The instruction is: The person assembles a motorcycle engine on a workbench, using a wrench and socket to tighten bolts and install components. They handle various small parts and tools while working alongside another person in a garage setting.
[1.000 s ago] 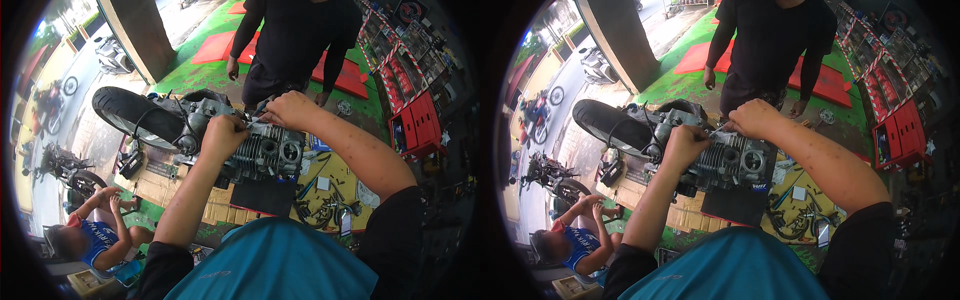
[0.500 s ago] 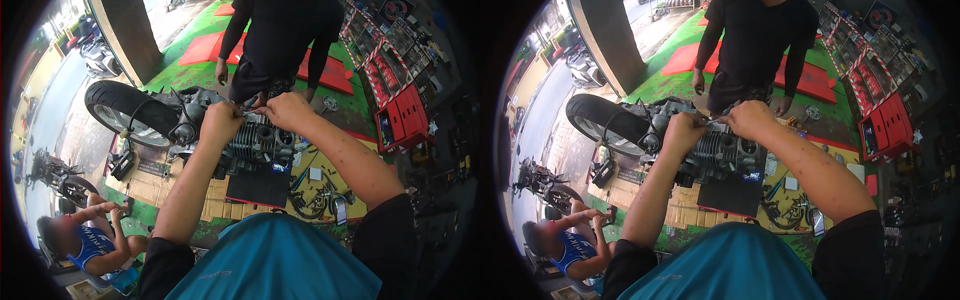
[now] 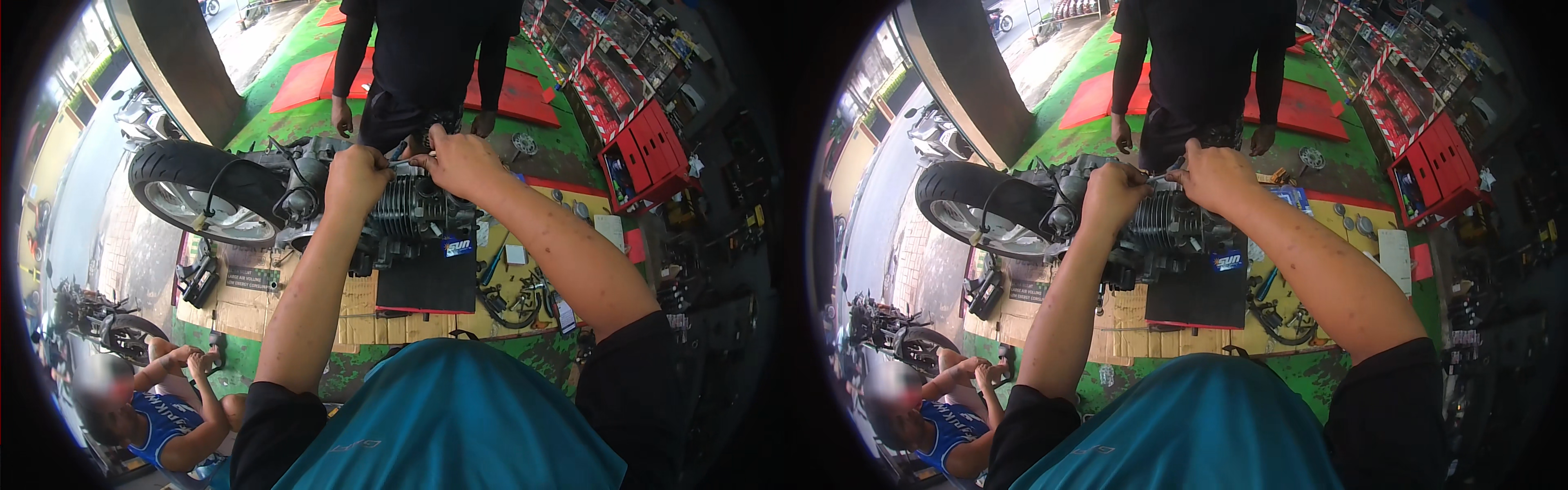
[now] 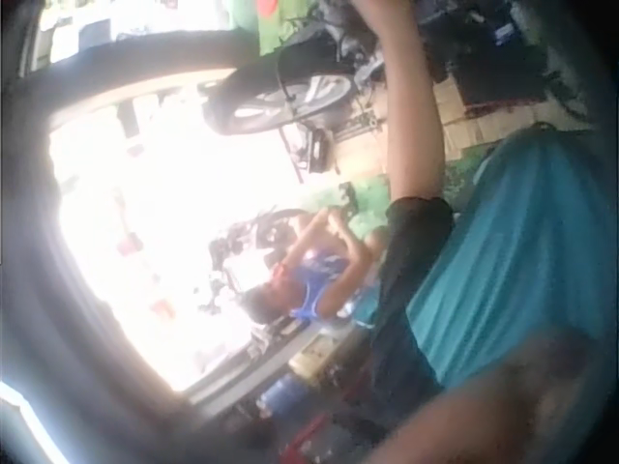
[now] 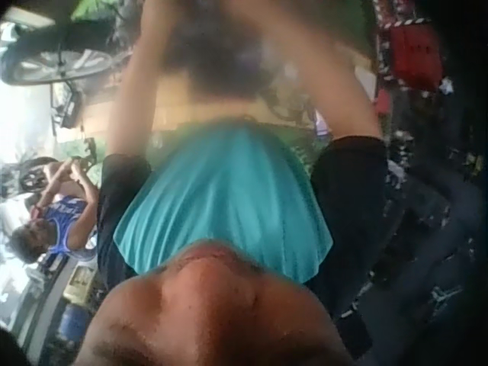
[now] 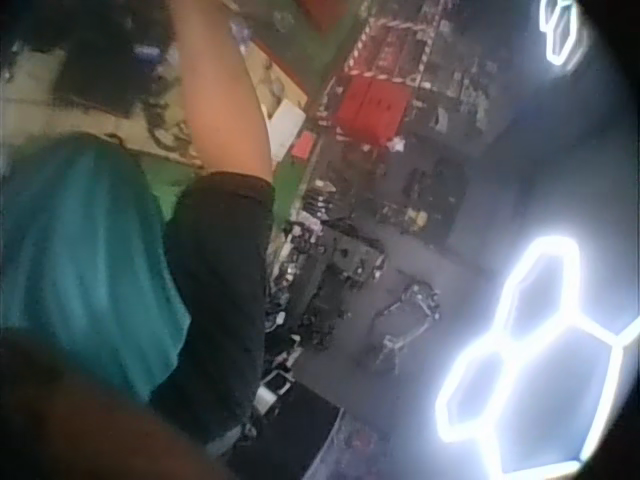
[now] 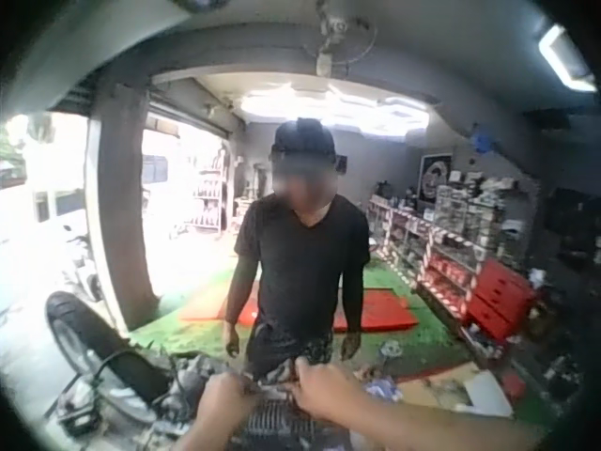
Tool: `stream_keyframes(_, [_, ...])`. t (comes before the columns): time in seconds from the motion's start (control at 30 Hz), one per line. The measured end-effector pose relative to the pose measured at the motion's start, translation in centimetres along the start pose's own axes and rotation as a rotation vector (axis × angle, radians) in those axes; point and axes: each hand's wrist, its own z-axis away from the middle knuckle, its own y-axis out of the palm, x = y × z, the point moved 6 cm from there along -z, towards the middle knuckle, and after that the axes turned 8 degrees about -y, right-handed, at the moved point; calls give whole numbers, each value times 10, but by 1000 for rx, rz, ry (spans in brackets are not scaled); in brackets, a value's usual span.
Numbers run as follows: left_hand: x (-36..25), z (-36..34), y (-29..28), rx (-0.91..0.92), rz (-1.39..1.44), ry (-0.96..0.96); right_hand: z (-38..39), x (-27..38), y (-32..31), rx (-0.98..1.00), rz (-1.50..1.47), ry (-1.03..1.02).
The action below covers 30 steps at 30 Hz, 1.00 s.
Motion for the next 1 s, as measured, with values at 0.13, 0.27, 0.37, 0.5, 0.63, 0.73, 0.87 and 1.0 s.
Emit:
stream_keyframes(0.13, [1, 2, 0, -7, 1, 12, 5, 5, -3, 5, 11, 39])
stream_keyframes(0.27, [-3, 3, -3, -11, 2, 13, 9, 6, -3, 39, -3, 96])
stream_keyframes(0.37, [-2, 2, -3, -14, 20, 7, 12, 8, -4, 46, -14, 123])
stream_keyframes(0.5, [-2, 1, -2, 16, -13, -3, 13, 11, -5, 18, 2, 132])
stream_keyframes(0.63, [-3, 1, -2, 15, -21, -13, 16, 11, -4, 18, 10, 146])
stream_keyframes(0.73, [-3, 1, -2, -3, -30, 9, 16, 13, -5, 26, 14, 156])
stream_keyframes(0.87, [-1, -1, -1, -10, -33, 32, 18, 16, -5, 48, 19, 189])
stream_keyframes(1.0, [1, -1, 2, -13, -30, 29, 21, 17, -5, 30, 19, 223])
